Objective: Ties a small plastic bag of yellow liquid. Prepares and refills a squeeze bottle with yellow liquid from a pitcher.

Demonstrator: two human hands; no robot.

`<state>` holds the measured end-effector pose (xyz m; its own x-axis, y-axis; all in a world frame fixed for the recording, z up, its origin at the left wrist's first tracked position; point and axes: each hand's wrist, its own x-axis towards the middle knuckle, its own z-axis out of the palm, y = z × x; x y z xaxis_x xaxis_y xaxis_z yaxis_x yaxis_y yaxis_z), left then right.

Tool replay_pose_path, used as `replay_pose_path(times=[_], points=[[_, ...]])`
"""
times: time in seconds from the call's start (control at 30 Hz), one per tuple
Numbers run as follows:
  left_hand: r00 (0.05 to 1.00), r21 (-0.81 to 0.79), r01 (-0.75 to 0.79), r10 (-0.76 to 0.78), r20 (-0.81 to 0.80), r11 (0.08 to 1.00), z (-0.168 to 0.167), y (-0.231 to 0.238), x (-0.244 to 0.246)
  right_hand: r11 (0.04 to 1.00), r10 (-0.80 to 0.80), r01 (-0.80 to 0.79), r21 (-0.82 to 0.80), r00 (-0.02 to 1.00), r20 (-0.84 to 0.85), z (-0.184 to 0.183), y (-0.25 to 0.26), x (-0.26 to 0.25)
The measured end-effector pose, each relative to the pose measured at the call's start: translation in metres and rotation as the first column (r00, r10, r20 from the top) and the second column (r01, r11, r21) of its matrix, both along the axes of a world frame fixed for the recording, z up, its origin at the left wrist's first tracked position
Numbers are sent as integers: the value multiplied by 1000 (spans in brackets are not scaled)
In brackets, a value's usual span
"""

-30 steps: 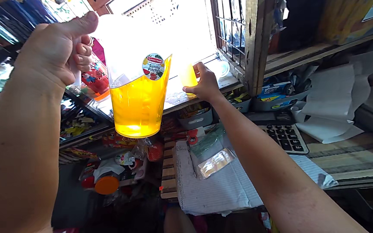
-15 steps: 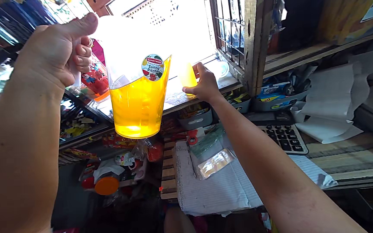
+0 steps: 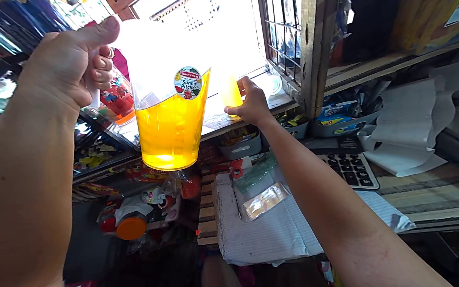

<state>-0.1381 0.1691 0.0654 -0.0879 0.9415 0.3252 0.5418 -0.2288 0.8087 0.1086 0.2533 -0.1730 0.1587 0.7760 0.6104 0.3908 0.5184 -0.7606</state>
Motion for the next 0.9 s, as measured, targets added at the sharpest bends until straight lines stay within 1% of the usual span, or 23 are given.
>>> replay_pose_path(times=[0.9], points=[[1000, -10, -6, 6, 4, 1000, 0, 1, -1, 1000, -4, 4, -8, 1000, 9, 1, 0, 0]])
